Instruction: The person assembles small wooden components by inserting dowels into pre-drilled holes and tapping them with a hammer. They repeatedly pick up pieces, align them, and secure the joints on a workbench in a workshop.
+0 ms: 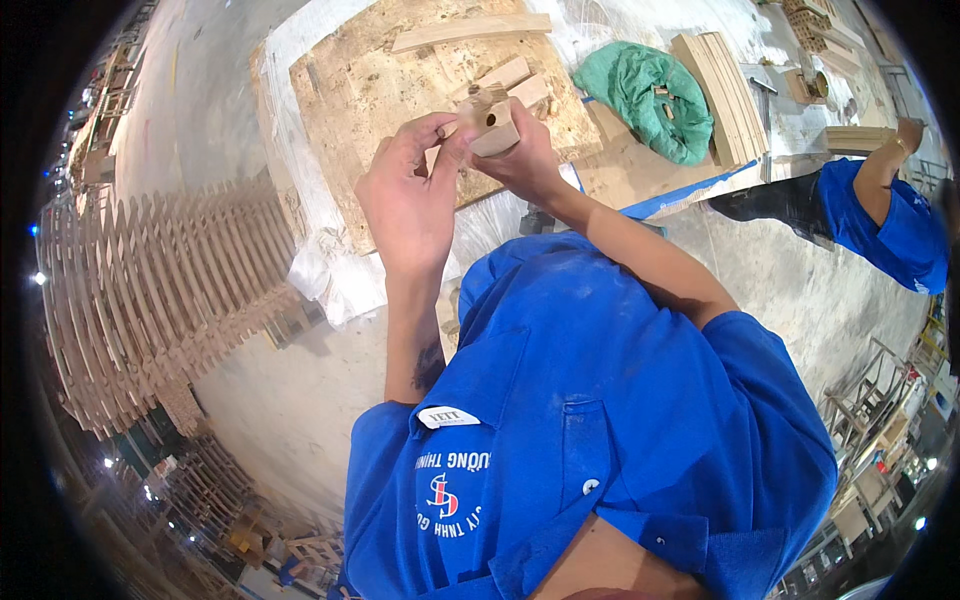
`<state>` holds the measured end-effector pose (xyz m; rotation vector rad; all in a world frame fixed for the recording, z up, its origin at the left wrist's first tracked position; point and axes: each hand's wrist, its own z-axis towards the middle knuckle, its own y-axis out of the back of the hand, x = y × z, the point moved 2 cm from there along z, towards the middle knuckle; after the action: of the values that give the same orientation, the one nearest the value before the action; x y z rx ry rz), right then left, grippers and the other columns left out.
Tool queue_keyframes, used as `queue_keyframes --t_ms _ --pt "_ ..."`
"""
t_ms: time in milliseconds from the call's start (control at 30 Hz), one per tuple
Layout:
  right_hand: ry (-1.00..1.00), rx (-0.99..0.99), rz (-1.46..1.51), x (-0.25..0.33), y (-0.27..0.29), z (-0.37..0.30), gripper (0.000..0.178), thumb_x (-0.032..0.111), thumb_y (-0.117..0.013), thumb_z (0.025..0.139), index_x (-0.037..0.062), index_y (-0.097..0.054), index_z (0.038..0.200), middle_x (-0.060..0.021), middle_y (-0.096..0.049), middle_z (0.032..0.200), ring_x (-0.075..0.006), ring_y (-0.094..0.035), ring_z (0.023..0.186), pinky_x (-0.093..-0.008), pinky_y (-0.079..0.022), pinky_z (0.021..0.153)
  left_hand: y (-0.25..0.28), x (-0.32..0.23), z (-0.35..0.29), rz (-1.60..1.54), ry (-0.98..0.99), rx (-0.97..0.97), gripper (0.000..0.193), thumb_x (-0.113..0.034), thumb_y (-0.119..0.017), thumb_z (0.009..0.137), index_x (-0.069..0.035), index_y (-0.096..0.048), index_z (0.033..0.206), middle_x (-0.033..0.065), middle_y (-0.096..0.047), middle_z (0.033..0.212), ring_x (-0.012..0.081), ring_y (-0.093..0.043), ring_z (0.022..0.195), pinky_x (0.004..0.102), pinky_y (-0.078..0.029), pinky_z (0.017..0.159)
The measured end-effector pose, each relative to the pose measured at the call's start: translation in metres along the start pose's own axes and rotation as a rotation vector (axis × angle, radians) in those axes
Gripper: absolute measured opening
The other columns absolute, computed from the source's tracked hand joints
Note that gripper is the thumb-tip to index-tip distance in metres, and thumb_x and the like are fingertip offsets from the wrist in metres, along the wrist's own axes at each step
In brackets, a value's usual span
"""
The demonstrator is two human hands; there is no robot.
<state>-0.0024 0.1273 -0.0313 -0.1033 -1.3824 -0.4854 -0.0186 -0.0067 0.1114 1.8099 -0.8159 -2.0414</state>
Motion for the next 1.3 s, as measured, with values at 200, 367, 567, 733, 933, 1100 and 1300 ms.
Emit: queue_keyframes --t_ms 200,367,567,733,933,1100,1300 --pt "0.169 -0.041 -0.08 -0.006 -0.005 -0.002 0.066 0.022 -0.091 0.068 0.0026 -0.059 0.121 -0.0179 -0.065 0.108 -0.0374 -0.064 0.099 -0.0446 -0.053 0.084 0.001 0.005 -0.002 0.084 0.014 -0.022 0.028 -0.024 -0.074 0.094 -0.002 -0.074 0.113 0.0141 -0.074 0.096 0.0188 -0.067 0.086 0.0319 -0.051 0.077" --pt "0.189 -0.05 -0.128 -0.005 -0.01 -0.004 0.067 0.022 -0.091 0.066 0.0026 -0.058 0.121 -0.0169 -0.063 0.106 -0.0376 -0.061 0.098 -0.0455 -0.051 0.083 0.009 0.008 -0.004 0.049 0.083 0.045 0.029 -0.023 -0.073 0.096 -0.002 -0.073 0.115 0.0121 -0.076 0.098 0.0131 -0.065 0.087 0.0275 -0.05 0.078" --pt "0.202 -0.042 -0.141 -0.009 -0.011 -0.003 0.067 0.021 -0.092 0.065 0.0022 -0.058 0.12 -0.0174 -0.061 0.107 -0.038 -0.06 0.098 -0.0454 -0.051 0.083 0.009 0.007 -0.007 0.15 0.028 0.049 0.029 -0.025 -0.073 0.095 -0.002 -0.074 0.113 0.0109 -0.075 0.096 0.0106 -0.058 0.076 0.0283 -0.049 0.069" --pt "0.227 -0.031 -0.151 -0.002 -0.011 0.0 0.068 0.016 -0.092 0.065 0.0029 -0.057 0.121 -0.018 -0.061 0.109 -0.0384 -0.058 0.102 -0.0452 -0.05 0.087 0.006 -0.001 -0.005 0.281 -0.068 0.005 0.026 -0.023 -0.071 0.096 -0.002 -0.075 0.112 0.0129 -0.075 0.094 0.0124 -0.055 0.069 0.0292 -0.048 0.066" --pt "0.276 -0.034 -0.063 0.011 -0.018 -0.001 0.067 0.009 -0.091 0.063 0.0041 -0.059 0.122 -0.0182 -0.062 0.11 -0.0402 -0.056 0.104 -0.0463 -0.048 0.088 0.017 0.009 -0.005 0.244 0.026 0.078 0.02 -0.017 -0.07 0.092 -0.003 -0.076 0.104 0.0133 -0.076 0.101 0.0277 -0.074 0.089 0.0356 -0.055 0.082" --pt "0.413 0.025 -0.118 0.0 -0.034 0.009 0.065 0.01 -0.089 0.066 0.0031 -0.057 0.122 -0.0173 -0.061 0.11 -0.0405 -0.057 0.099 -0.0468 -0.048 0.084 0.029 0.001 -0.008 0.283 -0.071 -0.007 0.015 -0.014 -0.066 0.091 0.0 -0.07 0.094 0.0202 -0.071 0.09 0.0412 -0.067 0.086 0.0461 -0.051 0.073" --pt "0.153 0.009 0.048 -0.019 -0.049 0.001 0.058 0.029 -0.088 0.078 0.0034 -0.056 0.119 -0.0154 -0.06 0.109 -0.038 -0.057 0.103 -0.0482 -0.047 0.086 0.016 0.026 0.0 0.243 0.052 -0.015 0.014 -0.015 -0.065 0.09 -0.001 -0.065 0.089 0.018 -0.069 0.083 0.0402 -0.065 0.082 0.0476 -0.051 0.077"
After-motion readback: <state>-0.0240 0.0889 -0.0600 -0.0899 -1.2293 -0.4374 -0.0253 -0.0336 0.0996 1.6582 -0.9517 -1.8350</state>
